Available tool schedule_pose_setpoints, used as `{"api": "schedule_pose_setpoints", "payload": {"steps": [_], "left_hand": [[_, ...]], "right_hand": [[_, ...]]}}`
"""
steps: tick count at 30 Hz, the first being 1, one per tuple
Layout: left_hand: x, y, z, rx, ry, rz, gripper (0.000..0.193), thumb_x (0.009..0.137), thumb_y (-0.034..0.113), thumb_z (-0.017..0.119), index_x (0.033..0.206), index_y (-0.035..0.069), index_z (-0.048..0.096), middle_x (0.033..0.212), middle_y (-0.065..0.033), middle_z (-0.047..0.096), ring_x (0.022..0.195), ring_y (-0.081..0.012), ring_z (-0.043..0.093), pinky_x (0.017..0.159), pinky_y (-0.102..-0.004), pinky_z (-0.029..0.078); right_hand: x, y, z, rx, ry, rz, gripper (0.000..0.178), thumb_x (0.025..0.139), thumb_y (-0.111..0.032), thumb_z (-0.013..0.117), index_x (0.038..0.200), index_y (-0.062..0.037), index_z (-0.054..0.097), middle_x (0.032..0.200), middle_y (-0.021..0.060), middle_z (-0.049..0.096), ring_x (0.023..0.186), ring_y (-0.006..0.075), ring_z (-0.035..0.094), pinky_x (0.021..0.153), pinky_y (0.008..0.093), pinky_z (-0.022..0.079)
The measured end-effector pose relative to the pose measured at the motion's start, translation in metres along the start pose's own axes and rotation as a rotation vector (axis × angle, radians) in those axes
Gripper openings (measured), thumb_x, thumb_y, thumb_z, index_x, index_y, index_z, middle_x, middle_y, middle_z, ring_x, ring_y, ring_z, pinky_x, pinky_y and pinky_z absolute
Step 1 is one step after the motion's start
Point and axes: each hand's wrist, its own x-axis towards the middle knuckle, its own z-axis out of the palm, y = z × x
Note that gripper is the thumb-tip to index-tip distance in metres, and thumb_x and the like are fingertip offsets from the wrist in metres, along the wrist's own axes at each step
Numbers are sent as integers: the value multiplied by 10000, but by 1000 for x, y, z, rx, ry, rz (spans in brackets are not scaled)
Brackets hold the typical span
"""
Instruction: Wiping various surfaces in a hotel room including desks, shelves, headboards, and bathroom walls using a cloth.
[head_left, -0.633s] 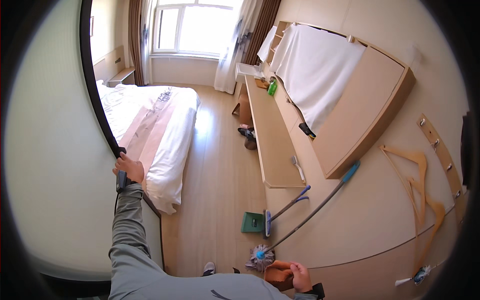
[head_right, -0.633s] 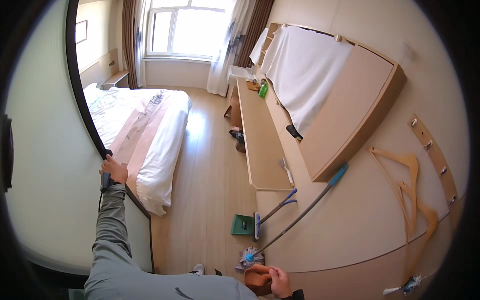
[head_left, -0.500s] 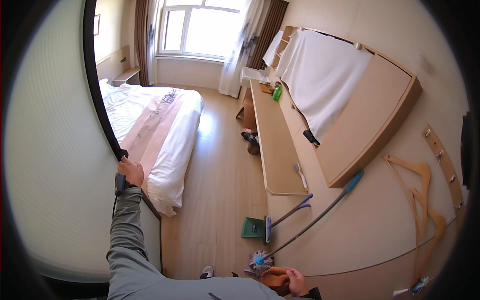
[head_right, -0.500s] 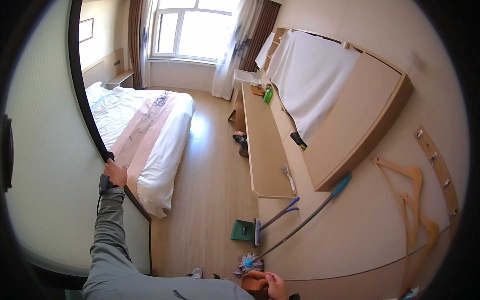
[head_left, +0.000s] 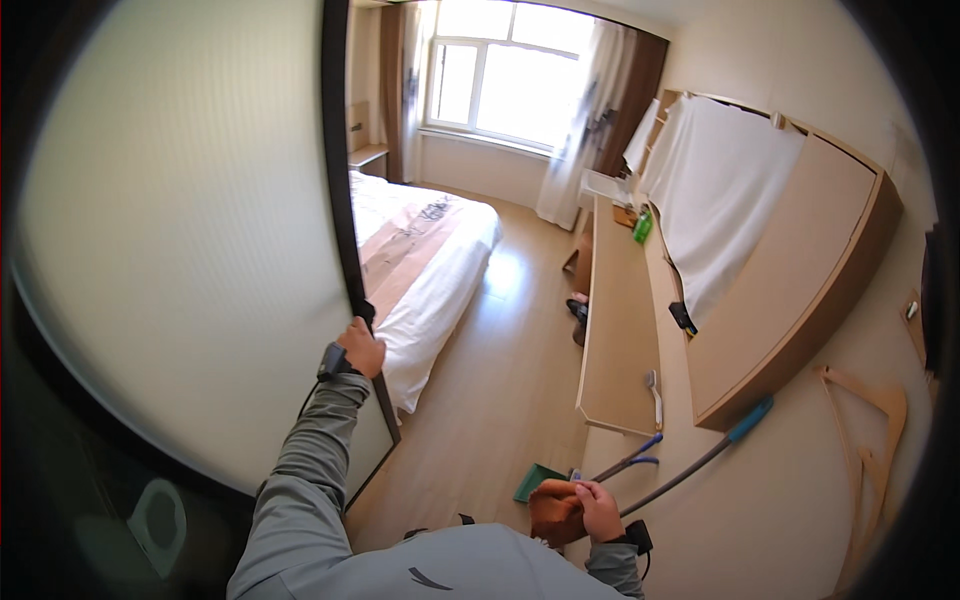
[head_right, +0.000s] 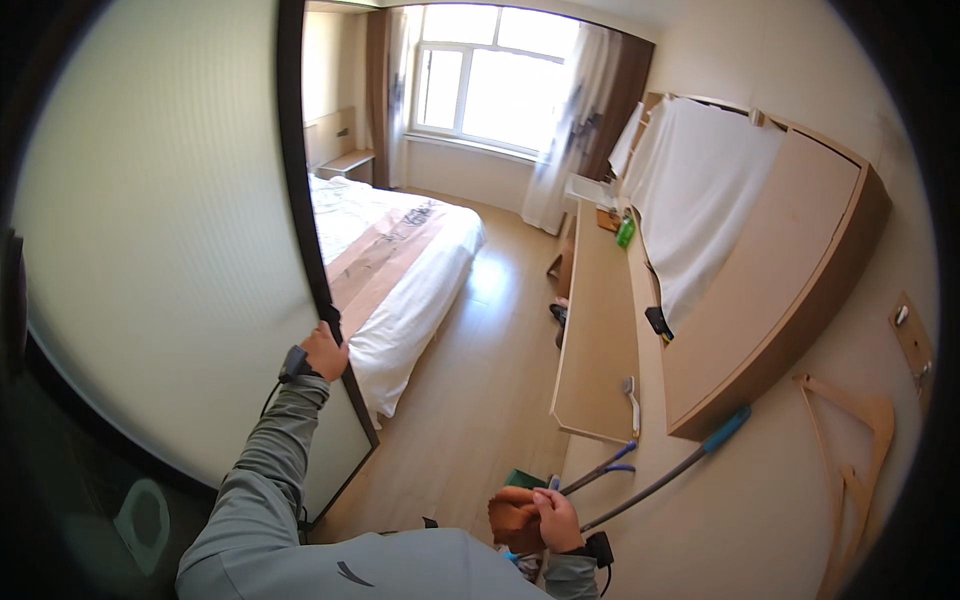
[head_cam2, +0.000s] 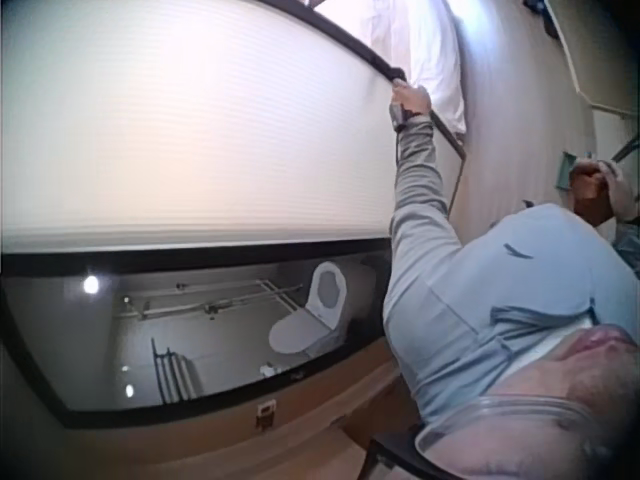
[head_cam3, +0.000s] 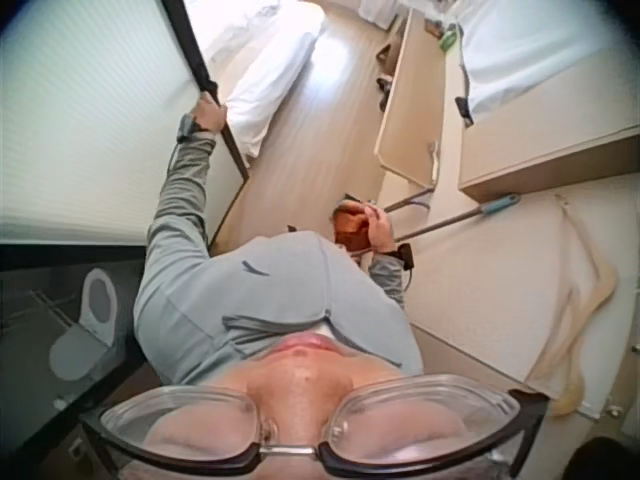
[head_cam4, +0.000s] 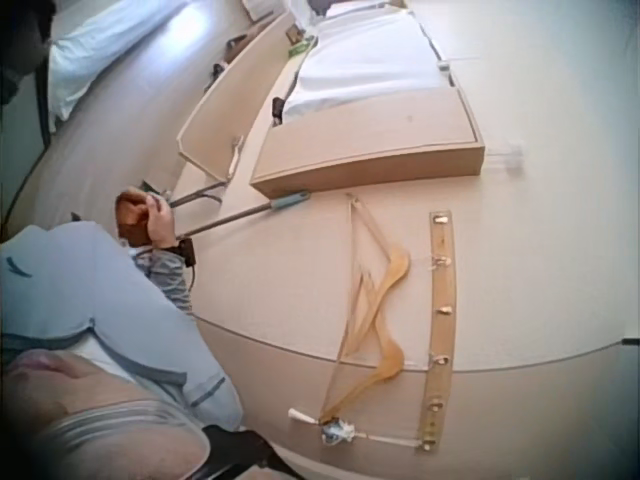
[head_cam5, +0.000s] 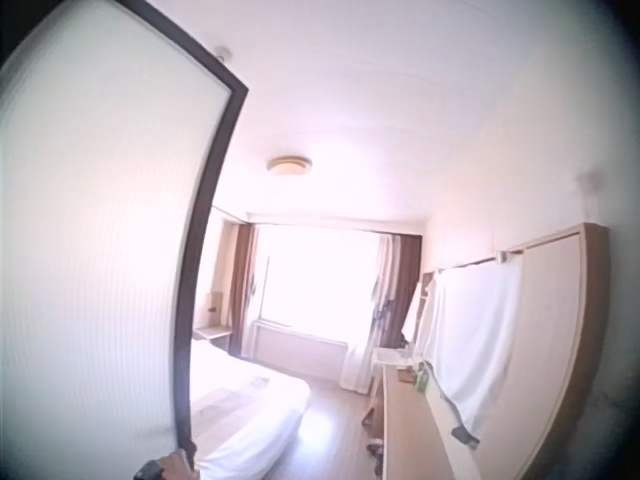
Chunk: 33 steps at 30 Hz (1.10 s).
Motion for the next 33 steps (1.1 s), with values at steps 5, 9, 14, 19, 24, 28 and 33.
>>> {"api": "schedule_pose_setpoints", "payload": {"steps": [5, 9, 14, 19, 24, 28, 33], "left_hand": [[-91, 52, -28, -34, 21, 144, 474, 871, 327, 696, 1134, -31, 531, 971, -241, 663, 870, -413, 681, 775, -515, 548], [-163, 77, -58, -130, -66, 187, 330, 868, 285, 676, 1020, 1, 602, 922, -221, 680, 841, -412, 679, 743, -517, 543], [-251, 95, -96, -109, -104, 189, 215, 836, 240, 684, 870, 39, 615, 741, -167, 647, 708, -392, 657, 640, -515, 514], [-321, 93, -122, -87, -117, 238, 230, 776, 265, 750, 758, 66, 637, 652, -135, 604, 635, -363, 638, 587, -493, 499], [-382, 89, -141, -58, -45, 185, 204, 747, 260, 765, 704, 107, 638, 662, -101, 615, 661, -334, 637, 587, -467, 501], [-419, 78, -153, -85, 52, 215, 236, 761, 269, 780, 658, 127, 622, 629, -62, 587, 627, -292, 613, 547, -432, 478], [-461, 53, -172, -108, 47, 300, 249, 771, 242, 797, 633, 146, 613, 607, -20, 575, 596, -241, 582, 514, -393, 460]], "right_hand": [[67, -22, -16, -3, -214, -69, 360, 1020, -256, 600, 1189, 58, 651, 1046, 113, 705, 942, 155, 657, 849, 282, 530], [106, -43, -5, -105, -422, -86, 378, 1014, -276, 607, 1189, 55, 659, 954, 119, 720, 867, 182, 676, 788, 310, 546], [115, -77, 40, -545, -557, -468, 500, 963, -295, 644, 1378, -29, 560, 981, 202, 709, 856, 352, 698, 788, 392, 564], [95, -100, 87, -487, -752, -1103, 617, 913, -267, 664, 1463, -74, 461, 1066, 203, 661, 926, 354, 687, 808, 409, 564], [80, -99, 117, -362, -1032, -1325, 544, 826, -207, 707, 1319, -51, 536, 1142, 114, 633, 914, 231, 698, 622, 360, 577], [60, -89, 134, -452, -1379, -1007, 457, 754, -160, 758, 1181, -94, 608, 1222, 117, 599, 922, 187, 697, 584, 292, 569], [11, -69, 142, -393, -1095, -1340, 350, 722, -82, 791, 1049, -127, 674, 1319, 138, 560, 910, 189, 703, 651, 328, 577]]}}
